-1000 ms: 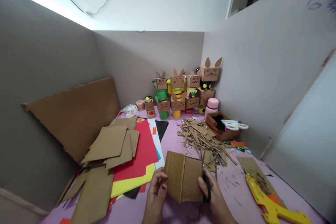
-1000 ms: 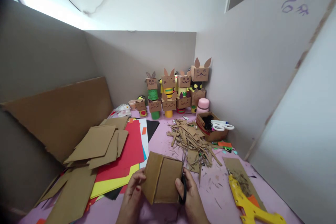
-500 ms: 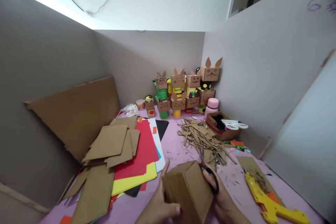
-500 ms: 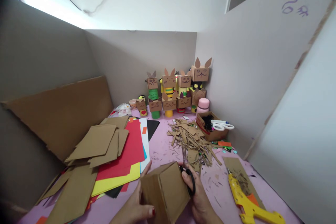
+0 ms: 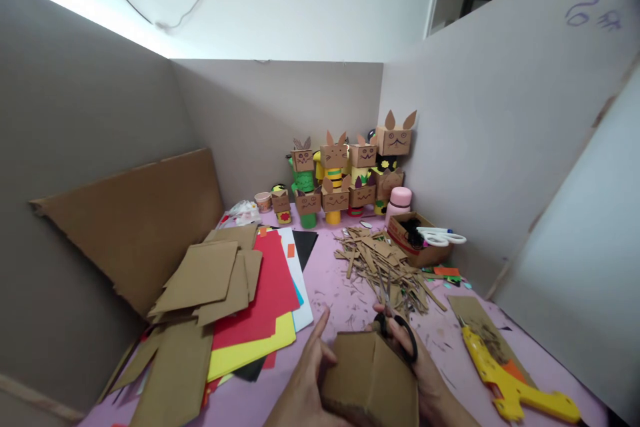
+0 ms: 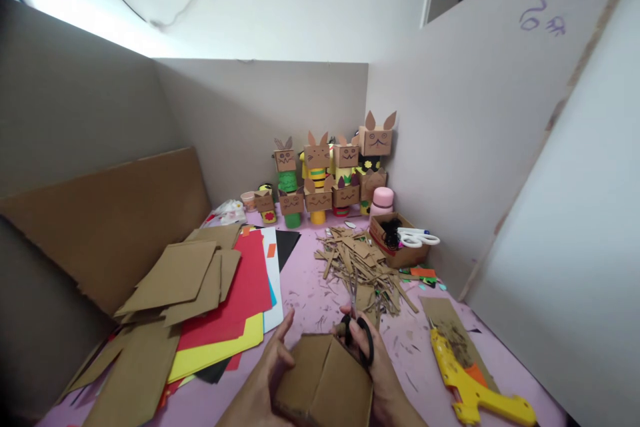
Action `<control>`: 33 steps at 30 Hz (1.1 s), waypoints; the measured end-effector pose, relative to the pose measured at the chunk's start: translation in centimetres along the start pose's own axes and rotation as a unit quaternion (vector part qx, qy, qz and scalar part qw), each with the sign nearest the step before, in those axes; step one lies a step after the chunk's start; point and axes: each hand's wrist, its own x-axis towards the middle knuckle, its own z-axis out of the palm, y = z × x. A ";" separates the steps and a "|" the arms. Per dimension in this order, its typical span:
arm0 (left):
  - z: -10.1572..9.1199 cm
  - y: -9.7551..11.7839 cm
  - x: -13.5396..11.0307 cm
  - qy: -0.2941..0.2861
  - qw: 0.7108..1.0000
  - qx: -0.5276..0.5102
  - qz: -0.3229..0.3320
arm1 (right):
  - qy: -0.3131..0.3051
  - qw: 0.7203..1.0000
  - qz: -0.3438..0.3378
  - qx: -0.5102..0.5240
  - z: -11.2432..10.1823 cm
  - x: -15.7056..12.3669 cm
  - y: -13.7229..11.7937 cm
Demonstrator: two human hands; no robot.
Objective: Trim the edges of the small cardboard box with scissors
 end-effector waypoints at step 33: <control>0.0 -0.3 -0.3 0.180 0.926 -0.312 -0.117 | 0.030 0.981 -0.084 -0.170 0.1 0.3 1.2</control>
